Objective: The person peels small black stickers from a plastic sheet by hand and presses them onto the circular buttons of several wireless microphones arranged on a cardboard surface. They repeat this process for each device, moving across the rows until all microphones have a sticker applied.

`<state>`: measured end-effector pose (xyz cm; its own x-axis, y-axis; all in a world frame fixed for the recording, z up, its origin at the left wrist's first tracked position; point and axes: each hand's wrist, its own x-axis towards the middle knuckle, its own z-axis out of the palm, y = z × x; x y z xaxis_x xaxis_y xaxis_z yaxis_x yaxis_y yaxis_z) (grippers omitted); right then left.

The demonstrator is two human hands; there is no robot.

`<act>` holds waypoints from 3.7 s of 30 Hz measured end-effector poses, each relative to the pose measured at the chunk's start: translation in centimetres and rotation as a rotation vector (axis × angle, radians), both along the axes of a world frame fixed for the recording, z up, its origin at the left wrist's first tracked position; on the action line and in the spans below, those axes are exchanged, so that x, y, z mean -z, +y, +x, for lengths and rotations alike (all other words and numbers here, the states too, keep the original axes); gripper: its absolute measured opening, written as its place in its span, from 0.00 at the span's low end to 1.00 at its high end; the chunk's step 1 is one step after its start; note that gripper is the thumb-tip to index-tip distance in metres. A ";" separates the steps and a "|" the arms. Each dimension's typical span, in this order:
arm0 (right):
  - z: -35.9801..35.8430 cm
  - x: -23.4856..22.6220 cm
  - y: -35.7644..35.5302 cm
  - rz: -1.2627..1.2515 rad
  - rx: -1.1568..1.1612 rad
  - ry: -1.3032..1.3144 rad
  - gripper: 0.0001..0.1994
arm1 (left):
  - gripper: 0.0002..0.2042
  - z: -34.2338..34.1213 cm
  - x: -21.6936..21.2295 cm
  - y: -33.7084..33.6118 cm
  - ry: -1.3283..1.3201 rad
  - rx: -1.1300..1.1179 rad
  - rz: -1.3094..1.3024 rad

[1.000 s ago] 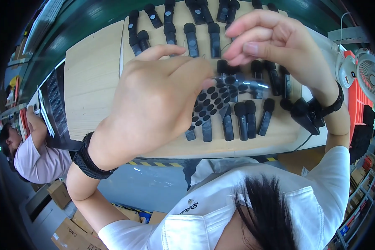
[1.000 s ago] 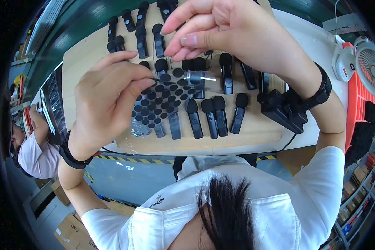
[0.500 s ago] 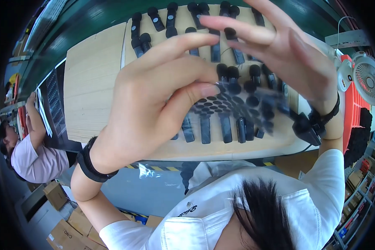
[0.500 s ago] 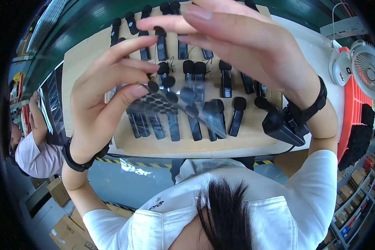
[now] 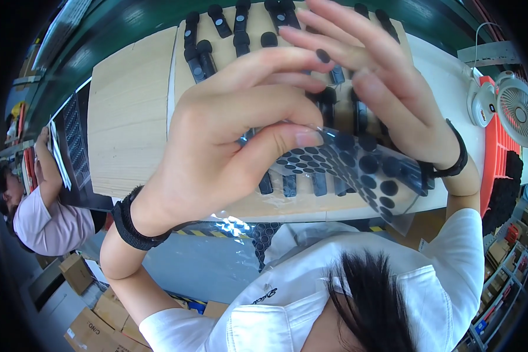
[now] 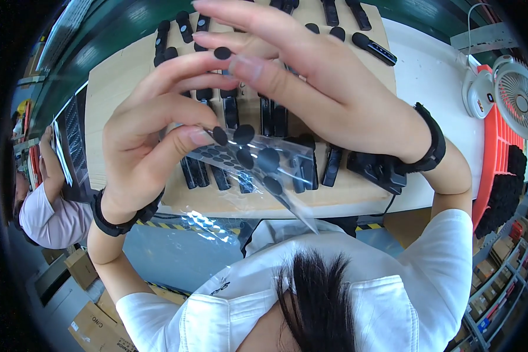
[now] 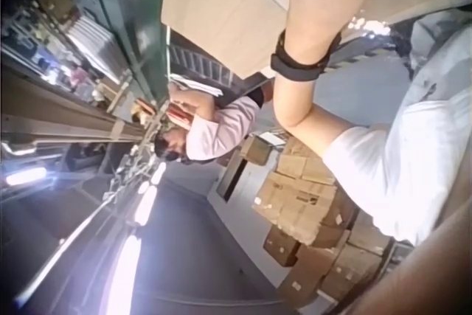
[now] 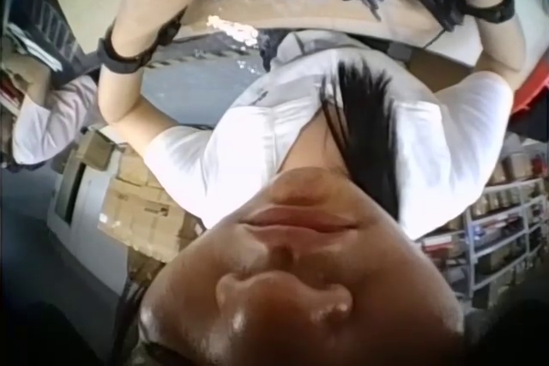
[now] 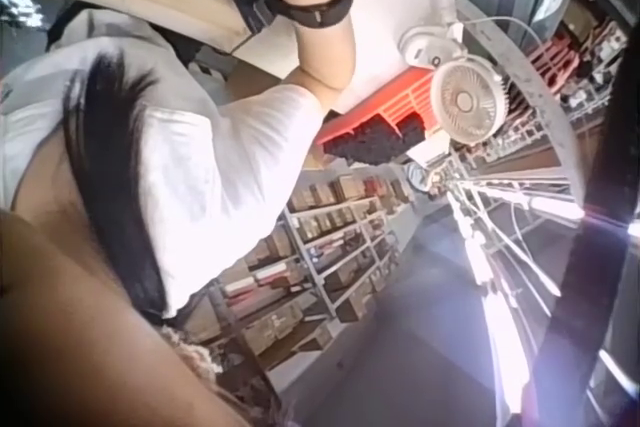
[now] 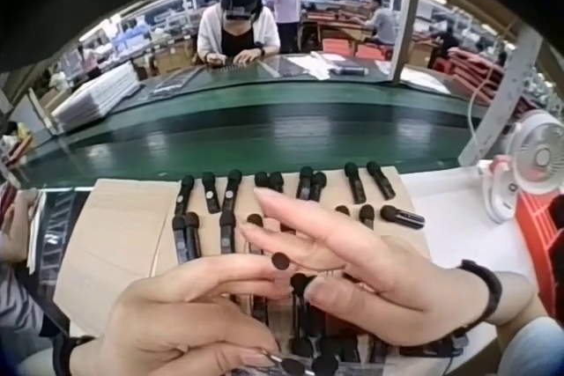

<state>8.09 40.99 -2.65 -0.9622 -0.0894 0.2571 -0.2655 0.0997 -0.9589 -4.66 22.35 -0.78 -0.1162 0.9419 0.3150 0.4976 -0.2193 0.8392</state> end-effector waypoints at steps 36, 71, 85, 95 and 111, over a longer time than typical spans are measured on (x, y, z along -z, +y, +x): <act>-11.5 4.1 8.1 0.487 0.083 0.030 0.04 | 0.06 -5.0 4.8 4.7 0.591 -0.029 -0.174; -7.9 0.1 5.2 0.389 -0.034 -0.327 0.06 | 0.07 -5.1 3.3 3.3 0.566 -0.121 -0.086; -7.3 -1.2 4.6 0.172 -0.158 -0.644 0.06 | 0.04 -4.3 1.6 1.0 0.540 -0.176 -0.163; -8.0 -0.9 2.1 0.217 -0.035 -0.361 0.09 | 0.04 -4.9 2.0 0.6 0.562 -0.194 -0.150; -17.8 1.6 3.1 0.195 -0.076 -0.206 0.20 | 0.05 -9.8 5.3 1.9 0.320 0.045 -0.273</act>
